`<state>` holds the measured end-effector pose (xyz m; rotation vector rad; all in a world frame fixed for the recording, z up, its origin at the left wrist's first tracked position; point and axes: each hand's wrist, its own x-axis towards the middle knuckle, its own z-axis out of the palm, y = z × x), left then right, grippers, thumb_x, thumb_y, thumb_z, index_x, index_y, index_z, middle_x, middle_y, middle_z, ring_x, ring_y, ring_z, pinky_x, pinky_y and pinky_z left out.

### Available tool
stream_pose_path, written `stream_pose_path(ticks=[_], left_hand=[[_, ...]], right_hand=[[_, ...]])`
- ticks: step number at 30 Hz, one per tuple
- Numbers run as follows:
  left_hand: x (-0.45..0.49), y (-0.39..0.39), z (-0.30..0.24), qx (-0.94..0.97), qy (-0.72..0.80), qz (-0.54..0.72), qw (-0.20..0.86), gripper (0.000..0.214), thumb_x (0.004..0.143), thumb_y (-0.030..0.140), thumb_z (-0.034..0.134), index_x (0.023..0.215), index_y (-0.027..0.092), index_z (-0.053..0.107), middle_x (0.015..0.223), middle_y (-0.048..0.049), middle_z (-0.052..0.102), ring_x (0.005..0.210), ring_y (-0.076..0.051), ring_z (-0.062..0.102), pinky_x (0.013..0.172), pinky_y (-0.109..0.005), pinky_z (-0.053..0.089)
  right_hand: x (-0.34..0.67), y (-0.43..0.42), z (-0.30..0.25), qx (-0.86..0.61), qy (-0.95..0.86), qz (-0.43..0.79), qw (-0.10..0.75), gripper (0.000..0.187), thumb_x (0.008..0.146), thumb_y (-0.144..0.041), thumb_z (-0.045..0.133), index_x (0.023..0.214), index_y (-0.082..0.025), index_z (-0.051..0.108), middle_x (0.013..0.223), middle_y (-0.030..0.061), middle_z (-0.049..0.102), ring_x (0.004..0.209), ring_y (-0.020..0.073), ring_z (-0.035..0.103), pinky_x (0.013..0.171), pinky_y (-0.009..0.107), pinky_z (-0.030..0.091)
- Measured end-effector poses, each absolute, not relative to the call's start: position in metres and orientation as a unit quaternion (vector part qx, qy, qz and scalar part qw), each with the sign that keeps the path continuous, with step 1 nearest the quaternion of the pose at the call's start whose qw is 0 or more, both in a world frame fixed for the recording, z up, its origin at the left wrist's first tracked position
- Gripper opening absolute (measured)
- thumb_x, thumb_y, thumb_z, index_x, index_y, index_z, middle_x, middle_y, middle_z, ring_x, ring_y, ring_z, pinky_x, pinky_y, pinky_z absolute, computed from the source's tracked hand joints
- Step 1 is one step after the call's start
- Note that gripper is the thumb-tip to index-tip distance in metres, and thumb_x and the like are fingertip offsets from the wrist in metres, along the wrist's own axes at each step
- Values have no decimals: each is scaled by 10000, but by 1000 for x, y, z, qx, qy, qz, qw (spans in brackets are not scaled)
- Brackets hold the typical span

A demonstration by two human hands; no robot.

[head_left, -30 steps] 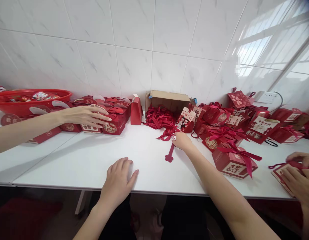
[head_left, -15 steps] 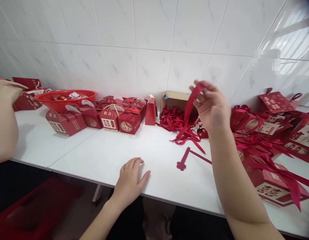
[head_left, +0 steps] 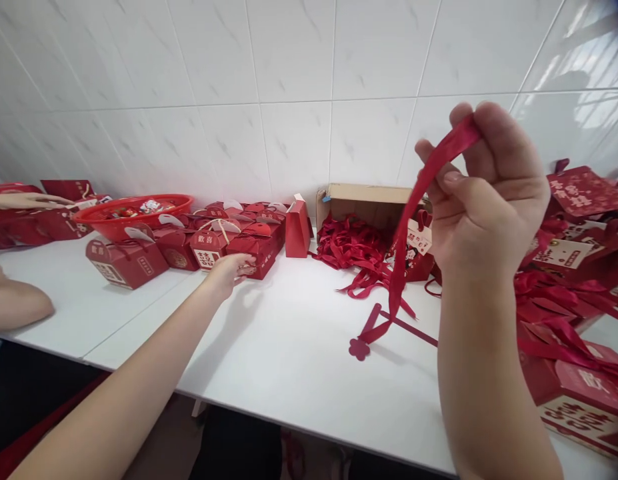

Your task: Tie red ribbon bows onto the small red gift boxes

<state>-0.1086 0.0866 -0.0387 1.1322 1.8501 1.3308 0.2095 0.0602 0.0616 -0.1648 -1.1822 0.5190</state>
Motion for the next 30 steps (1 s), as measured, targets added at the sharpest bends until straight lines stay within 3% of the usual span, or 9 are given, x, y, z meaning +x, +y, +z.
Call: stream_pose_path(ticks=[2, 5, 8, 10, 13, 18, 24, 27, 30], left_hand=[[-102, 79, -33, 547, 647, 460, 266, 440, 629, 438, 636, 1012, 222, 610, 1154, -80, 610, 1047, -267, 575, 844, -393, 462], [-94, 72, -34, 690, 631, 353, 42, 379, 706, 446, 603, 1043, 274, 632, 1305, -53, 500, 1232, -309, 404, 1008, -474, 332], [-97, 80, -47, 613, 706, 333, -124, 345, 799, 452, 496, 1033, 225, 609, 1201, -117, 521, 1206, -346, 393, 1005, -530, 296], [-103, 90, -55, 563, 738, 350, -127, 387, 810, 458, 479, 1080, 195, 566, 1147, -143, 531, 1179, -352, 416, 993, -520, 316], [-113, 103, -62, 546, 736, 392, -78, 535, 772, 427, 528, 1228, 157, 454, 1234, -167, 486, 1236, -341, 381, 1038, -491, 287], [-121, 100, -60, 578, 714, 395, 25, 492, 737, 395, 548, 1164, 157, 497, 1213, -135, 522, 1159, -266, 497, 1003, -396, 375], [-82, 33, -46, 660, 678, 300, 116, 592, 717, 557, 555, 1189, 200, 520, 1209, -109, 558, 1108, -292, 535, 937, -415, 421], [-60, -2, -26, 633, 731, 242, 77, 514, 777, 623, 434, 1105, 263, 599, 1221, -84, 578, 1195, -351, 457, 995, -543, 309], [-50, -20, -4, 615, 739, 270, 44, 489, 847, 590, 300, 973, 273, 651, 1181, -55, 602, 1190, -343, 462, 981, -542, 310]], right_hand=[[210, 61, 62, -113, -539, 230, 802, 286, 797, -135, 570, 1047, -267, 617, 1173, -3, 628, 1092, 200, 601, 857, 376, 544], [210, 71, 60, -150, -489, 224, 830, 90, 816, -303, 613, 874, -235, 623, 916, 28, 669, 918, 203, 645, 696, 340, 553], [211, 85, 57, -172, -461, 209, 845, 122, 786, -317, 654, 735, -207, 635, 648, -13, 561, 616, 130, 585, 599, 289, 494], [211, 92, 53, -192, -466, 219, 835, 127, 743, -290, 697, 682, -197, 635, 609, -32, 523, 563, 101, 536, 611, 274, 480], [211, 100, 50, -177, -485, 327, 791, 111, 698, -239, 713, 715, -189, 615, 711, -30, 581, 648, 95, 576, 645, 254, 490], [208, 105, 47, -168, -525, 475, 685, 143, 674, -193, 677, 795, -186, 602, 737, -34, 575, 520, 38, 477, 448, 170, 359], [200, 96, 40, -283, -634, 455, 557, 168, 720, -325, 649, 674, -168, 609, 519, -62, 398, 418, 38, 284, 389, 188, 208], [191, 88, 37, -335, -732, 429, 410, 261, 698, -401, 681, 605, -164, 623, 469, -61, 353, 416, 43, 246, 391, 203, 172], [180, 83, 34, -366, -800, 384, 281, 261, 695, -415, 668, 605, -170, 682, 497, -31, 412, 442, 60, 302, 400, 210, 203]])
